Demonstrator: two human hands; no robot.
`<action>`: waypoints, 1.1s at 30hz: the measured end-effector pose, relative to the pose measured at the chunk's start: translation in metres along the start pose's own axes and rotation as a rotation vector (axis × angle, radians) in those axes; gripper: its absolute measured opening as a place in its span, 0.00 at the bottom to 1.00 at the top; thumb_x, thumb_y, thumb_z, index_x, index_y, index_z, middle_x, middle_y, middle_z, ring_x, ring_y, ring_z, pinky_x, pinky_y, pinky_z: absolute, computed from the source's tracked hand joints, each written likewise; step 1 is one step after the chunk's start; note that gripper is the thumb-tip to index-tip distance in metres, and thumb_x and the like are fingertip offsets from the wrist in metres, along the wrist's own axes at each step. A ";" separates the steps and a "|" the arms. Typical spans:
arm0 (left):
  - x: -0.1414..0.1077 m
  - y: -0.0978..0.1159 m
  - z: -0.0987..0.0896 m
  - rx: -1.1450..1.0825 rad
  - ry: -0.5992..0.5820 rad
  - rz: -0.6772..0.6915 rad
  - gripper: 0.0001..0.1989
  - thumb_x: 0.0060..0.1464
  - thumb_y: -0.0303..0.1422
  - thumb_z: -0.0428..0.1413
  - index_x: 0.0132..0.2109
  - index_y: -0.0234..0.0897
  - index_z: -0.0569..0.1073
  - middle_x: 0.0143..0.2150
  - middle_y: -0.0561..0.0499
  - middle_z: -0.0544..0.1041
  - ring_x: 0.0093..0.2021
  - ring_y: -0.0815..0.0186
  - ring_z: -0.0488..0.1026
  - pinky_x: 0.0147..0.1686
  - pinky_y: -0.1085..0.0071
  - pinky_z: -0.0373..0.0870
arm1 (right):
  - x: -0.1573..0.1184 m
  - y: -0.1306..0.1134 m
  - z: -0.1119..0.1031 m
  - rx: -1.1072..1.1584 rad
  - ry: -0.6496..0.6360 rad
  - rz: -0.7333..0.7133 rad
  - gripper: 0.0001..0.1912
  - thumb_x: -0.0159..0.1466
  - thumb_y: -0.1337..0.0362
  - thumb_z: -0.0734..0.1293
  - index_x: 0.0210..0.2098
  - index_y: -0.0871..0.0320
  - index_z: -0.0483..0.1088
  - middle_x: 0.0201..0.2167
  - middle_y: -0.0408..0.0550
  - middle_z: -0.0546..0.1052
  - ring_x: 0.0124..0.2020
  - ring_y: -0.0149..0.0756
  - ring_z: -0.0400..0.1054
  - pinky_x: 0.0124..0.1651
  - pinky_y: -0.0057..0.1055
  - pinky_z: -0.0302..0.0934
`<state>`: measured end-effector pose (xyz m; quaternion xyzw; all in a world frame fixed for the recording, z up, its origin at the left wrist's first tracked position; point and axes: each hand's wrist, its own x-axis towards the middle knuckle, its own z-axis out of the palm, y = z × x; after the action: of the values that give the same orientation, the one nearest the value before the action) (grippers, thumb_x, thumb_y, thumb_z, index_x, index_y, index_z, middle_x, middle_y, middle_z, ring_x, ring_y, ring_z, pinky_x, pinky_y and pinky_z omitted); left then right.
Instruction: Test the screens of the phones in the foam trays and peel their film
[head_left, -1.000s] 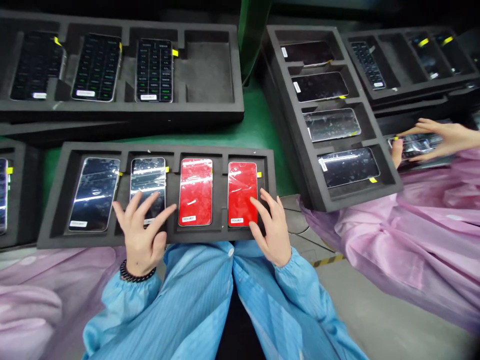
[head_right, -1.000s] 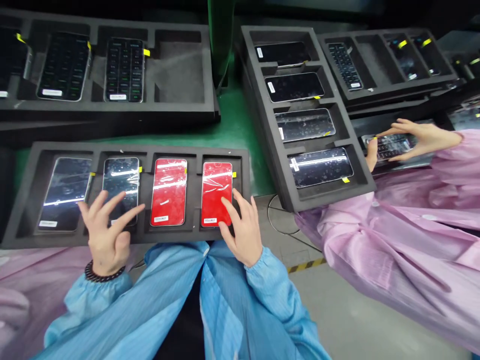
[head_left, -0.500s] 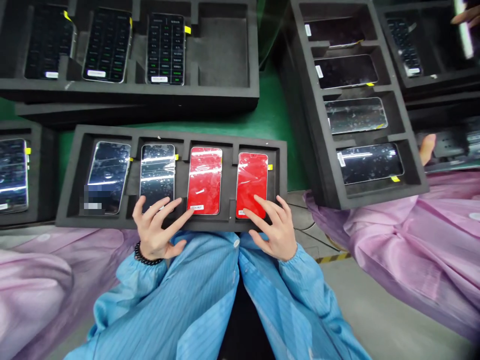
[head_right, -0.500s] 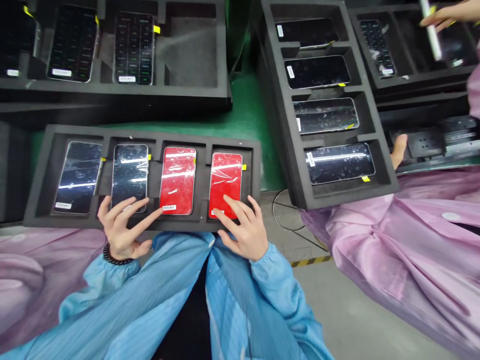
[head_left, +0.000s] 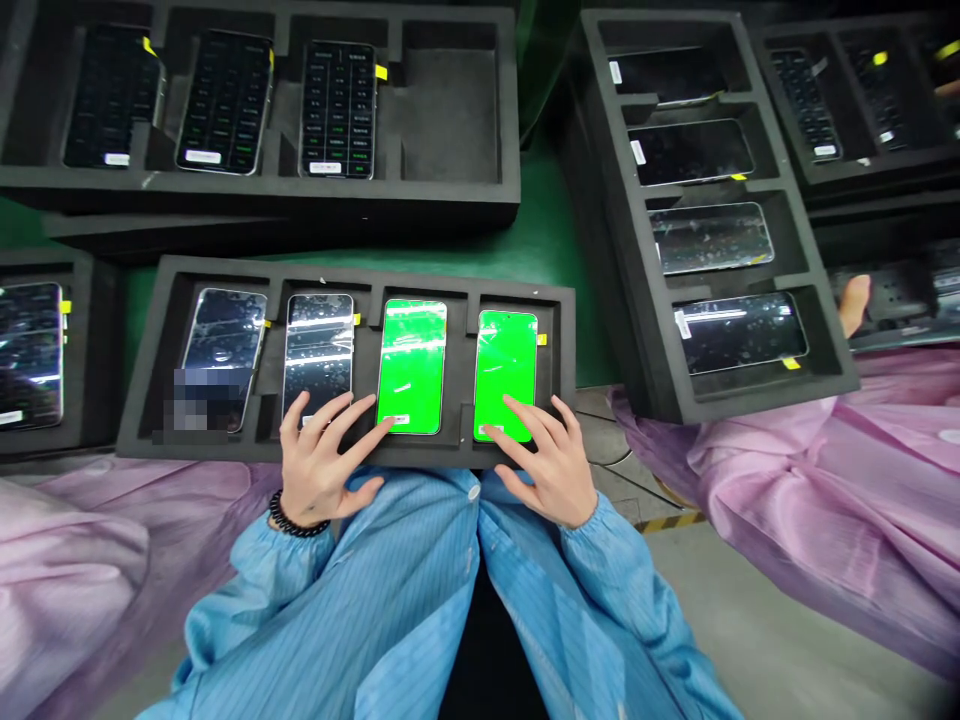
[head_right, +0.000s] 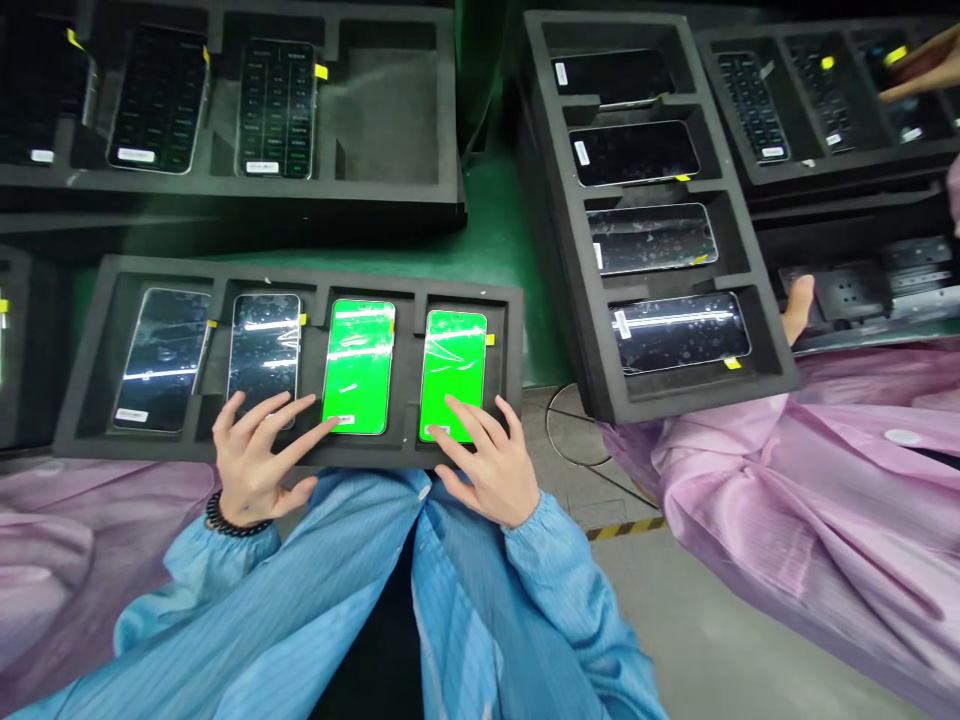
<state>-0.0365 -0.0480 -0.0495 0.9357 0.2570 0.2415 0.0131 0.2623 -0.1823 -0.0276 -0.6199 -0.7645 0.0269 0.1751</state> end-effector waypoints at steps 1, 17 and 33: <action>0.000 0.000 0.000 0.003 0.001 0.001 0.32 0.64 0.52 0.41 0.66 0.44 0.69 0.60 0.39 0.74 0.60 0.49 0.68 0.67 0.44 0.51 | 0.000 0.000 0.000 -0.005 0.000 -0.006 0.20 0.70 0.56 0.61 0.59 0.49 0.70 0.64 0.54 0.70 0.59 0.46 0.65 0.68 0.56 0.49; -0.002 -0.001 0.001 -0.031 -0.030 -0.022 0.31 0.62 0.52 0.44 0.65 0.44 0.70 0.63 0.40 0.72 0.61 0.48 0.67 0.66 0.46 0.54 | 0.000 -0.001 -0.001 0.008 -0.032 0.014 0.21 0.69 0.56 0.61 0.60 0.48 0.69 0.66 0.52 0.68 0.59 0.45 0.67 0.69 0.55 0.49; -0.003 0.000 0.002 -0.067 -0.018 -0.063 0.32 0.61 0.54 0.45 0.67 0.46 0.67 0.63 0.43 0.71 0.62 0.50 0.67 0.67 0.48 0.54 | 0.001 -0.001 -0.001 0.027 -0.015 0.011 0.23 0.68 0.56 0.62 0.62 0.49 0.68 0.66 0.52 0.68 0.57 0.46 0.67 0.68 0.55 0.49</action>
<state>-0.0377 -0.0497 -0.0531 0.9283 0.2779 0.2410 0.0544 0.2619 -0.1818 -0.0264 -0.6213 -0.7620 0.0430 0.1775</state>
